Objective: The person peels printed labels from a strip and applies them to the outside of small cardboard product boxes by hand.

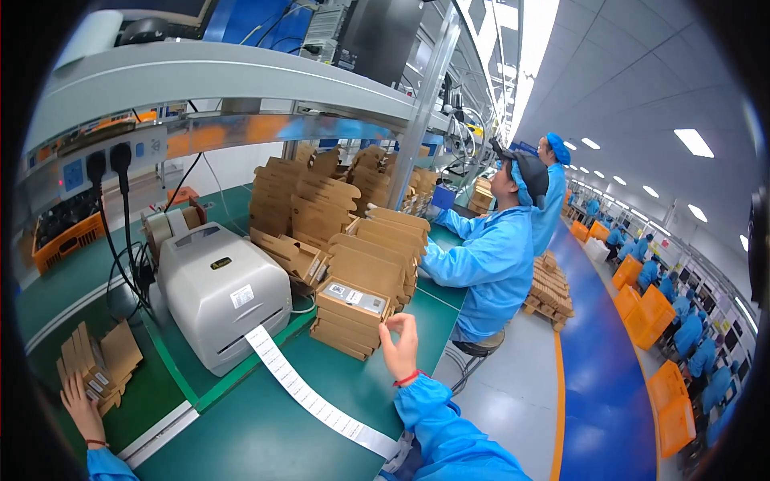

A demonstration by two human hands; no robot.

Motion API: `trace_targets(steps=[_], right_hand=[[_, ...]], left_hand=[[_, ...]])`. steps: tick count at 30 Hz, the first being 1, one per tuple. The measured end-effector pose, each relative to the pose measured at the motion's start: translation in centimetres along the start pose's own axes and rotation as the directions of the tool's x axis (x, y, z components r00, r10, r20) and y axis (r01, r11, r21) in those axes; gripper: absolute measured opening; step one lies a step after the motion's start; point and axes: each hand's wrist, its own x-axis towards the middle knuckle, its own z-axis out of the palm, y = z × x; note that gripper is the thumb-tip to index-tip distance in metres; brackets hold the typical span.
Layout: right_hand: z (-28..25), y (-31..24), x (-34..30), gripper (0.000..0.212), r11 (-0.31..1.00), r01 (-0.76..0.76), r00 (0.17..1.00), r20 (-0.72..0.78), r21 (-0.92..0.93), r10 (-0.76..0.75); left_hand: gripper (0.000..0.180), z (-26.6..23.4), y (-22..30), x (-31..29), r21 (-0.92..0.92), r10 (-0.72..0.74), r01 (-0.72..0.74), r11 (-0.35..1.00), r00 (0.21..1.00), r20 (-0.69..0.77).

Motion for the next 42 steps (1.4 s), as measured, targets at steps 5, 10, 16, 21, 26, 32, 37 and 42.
trace_targets(steps=[5, 10, 16, 21, 26, 32, 37, 42], right_hand=[[2.3, 1.9, 1.9, 0.039, 0.900, -0.112, 0.987, -0.055, 0.422, 0.149], [0.9, 3.6, 3.3, 0.049, 0.932, -0.198, 0.970, -0.073, 0.305, 0.230], [1.9, 4.4, 1.5, 0.037, 0.909, -0.223, 0.974, 0.035, 0.352, 0.225], [2.5, 6.2, -0.2, 0.028, 0.947, -0.275, 0.957, -0.043, 0.166, 0.286], [3.0, 6.3, -1.2, 0.026, 0.973, -0.228, 0.969, -0.102, -0.015, 0.226], [2.2, 4.1, -2.0, 0.027, 0.968, -0.204, 0.975, 0.056, -0.147, 0.214], [2.5, 0.2, -1.6, 0.044, 0.834, -0.256, 0.966, 0.110, 0.489, 0.233], [0.9, 1.6, 2.7, 0.049, 0.716, -0.588, 0.809, 0.267, 0.376, 0.524]], left_hand=[[0.067, -4.1, 8.0, -2.9, -0.092, 0.128, -0.126, 0.988, 0.992, 0.014], [0.040, -12.3, 23.6, -10.1, -0.526, 0.706, -0.658, 0.538, 0.693, -0.146], [0.033, -14.0, 28.0, -14.9, -0.799, 0.898, -0.601, 0.031, 0.368, -0.242], [0.021, -14.2, 27.5, -13.3, -0.940, 0.803, -0.329, 0.090, 0.582, -0.127], [0.018, -14.3, 27.6, -12.8, -0.976, 0.768, -0.204, 0.080, 0.637, -0.070], [0.019, -14.6, 27.8, -12.8, -0.951, 0.763, -0.298, 0.084, 0.633, -0.130], [0.017, -14.7, 27.7, -12.6, -0.937, 0.752, -0.334, 0.102, 0.642, -0.147], [0.022, -13.9, 27.9, -13.2, -0.960, 0.767, -0.246, 0.137, 0.640, -0.054]])
